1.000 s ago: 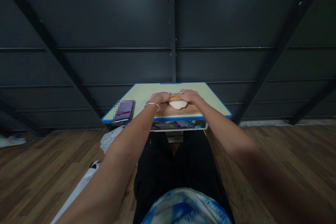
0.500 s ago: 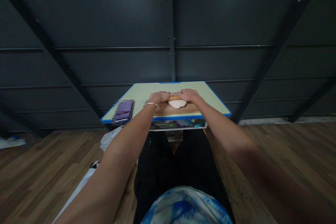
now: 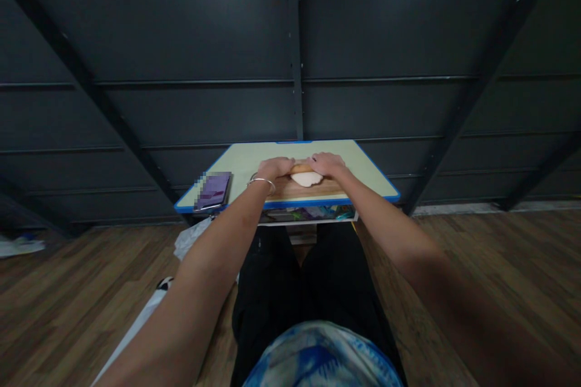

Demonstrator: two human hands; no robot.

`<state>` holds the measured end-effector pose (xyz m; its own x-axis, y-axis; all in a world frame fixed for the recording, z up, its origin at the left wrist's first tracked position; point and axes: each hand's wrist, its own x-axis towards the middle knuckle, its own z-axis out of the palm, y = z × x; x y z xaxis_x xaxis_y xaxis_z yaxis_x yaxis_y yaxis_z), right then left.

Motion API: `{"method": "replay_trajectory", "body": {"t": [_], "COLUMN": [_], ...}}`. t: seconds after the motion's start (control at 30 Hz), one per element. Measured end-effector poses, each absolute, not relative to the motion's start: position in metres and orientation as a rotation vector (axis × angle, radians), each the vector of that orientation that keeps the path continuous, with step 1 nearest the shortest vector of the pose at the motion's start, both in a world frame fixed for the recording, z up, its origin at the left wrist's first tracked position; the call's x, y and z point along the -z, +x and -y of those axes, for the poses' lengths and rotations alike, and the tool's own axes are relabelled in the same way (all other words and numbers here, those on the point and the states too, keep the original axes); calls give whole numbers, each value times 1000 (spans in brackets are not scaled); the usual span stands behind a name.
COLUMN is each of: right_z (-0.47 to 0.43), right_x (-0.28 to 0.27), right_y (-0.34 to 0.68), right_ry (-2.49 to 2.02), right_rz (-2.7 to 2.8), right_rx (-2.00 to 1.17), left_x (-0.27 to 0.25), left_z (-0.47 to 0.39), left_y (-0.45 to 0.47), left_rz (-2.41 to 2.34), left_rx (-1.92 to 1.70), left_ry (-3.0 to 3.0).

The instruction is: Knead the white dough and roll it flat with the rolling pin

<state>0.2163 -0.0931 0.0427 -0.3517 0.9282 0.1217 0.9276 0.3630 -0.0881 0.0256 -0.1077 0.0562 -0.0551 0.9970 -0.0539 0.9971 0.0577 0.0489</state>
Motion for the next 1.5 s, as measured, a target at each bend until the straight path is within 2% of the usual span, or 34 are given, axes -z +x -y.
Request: {"method": "replay_trajectory", "body": {"t": [0.4,1.5], "right_z": [105,106], "right_x": [-39,-39], "right_y": [215,214], "right_ry": [-1695,-1714], "right_rz": [2379,2365], "right_rx": [72,57], "left_x": [-42,-45], "left_z": [107,124], "left_y": [21,26], "left_rz": [-2326,-2339], "left_rx": [-137,-176], "left_ry": [2097,2136]}}
